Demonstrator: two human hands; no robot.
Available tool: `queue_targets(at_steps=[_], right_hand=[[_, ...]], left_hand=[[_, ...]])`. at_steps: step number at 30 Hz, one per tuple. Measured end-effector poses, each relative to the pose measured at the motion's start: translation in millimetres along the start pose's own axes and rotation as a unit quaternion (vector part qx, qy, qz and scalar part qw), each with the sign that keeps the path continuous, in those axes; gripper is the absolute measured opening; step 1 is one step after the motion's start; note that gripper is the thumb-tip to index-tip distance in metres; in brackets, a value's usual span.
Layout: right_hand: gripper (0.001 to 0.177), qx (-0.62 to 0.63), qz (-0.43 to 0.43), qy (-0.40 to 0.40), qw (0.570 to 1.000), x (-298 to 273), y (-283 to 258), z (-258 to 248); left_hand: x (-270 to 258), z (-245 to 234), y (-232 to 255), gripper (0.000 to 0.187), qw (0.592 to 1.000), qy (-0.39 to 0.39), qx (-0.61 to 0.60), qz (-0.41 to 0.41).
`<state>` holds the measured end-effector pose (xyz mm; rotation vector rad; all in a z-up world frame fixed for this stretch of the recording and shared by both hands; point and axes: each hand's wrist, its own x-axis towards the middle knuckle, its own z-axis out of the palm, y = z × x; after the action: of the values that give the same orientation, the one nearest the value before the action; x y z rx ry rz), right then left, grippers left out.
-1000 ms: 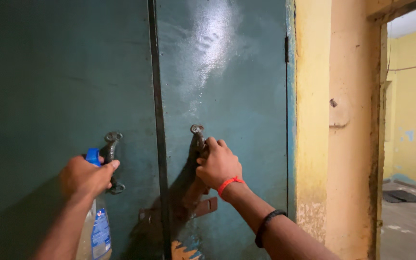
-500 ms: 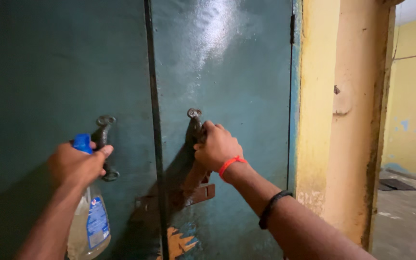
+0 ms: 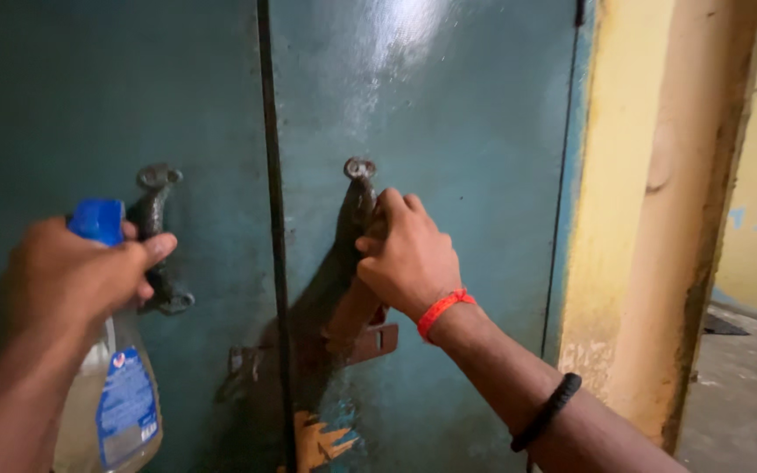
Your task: The person sprays a cleaning solution onto a green metal door and wipes it with a cloth. They repeatedly spray and wipe different sections of the door surface, focusing on the handles and latch area.
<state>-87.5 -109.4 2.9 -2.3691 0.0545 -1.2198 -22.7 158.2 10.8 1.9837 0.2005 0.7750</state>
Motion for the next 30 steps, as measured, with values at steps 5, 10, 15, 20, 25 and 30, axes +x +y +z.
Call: queue_targets(at_steps=[5, 10, 15, 20, 25, 30], right_hand=[[0.034, -0.001, 0.013, -0.006, 1.0, -2, -1, 2], [0.032, 0.014, -0.005, 0.004, 1.0, -1, 3, -6], [0.029, 0.034, -0.021, 0.011, 0.999, -5, 10, -4], [0.031, 0.04, -0.001, 0.009, 0.999, -11, 7, 0], [0.039, 0.054, -0.025, 0.006, 0.998, 4, 12, 7], [0.034, 0.029, -0.014, -0.01, 0.999, 2, 8, 2]], left_hand=[[-8, -4, -1, 0.031, 1.0, 0.002, -0.022, 0.013], [-11, -7, 0, 0.03, 0.997, -0.027, -0.078, 0.005], [0, 4, -22, 0.033, 0.99, -0.027, -0.131, 0.035], [6, 9, -25, 0.036, 0.997, -0.008, -0.076, 0.014], [24, 23, -20, 0.043, 0.999, 0.028, -0.035, 0.023], [8, 11, -14, 0.039, 0.998, -0.002, -0.055, -0.002]])
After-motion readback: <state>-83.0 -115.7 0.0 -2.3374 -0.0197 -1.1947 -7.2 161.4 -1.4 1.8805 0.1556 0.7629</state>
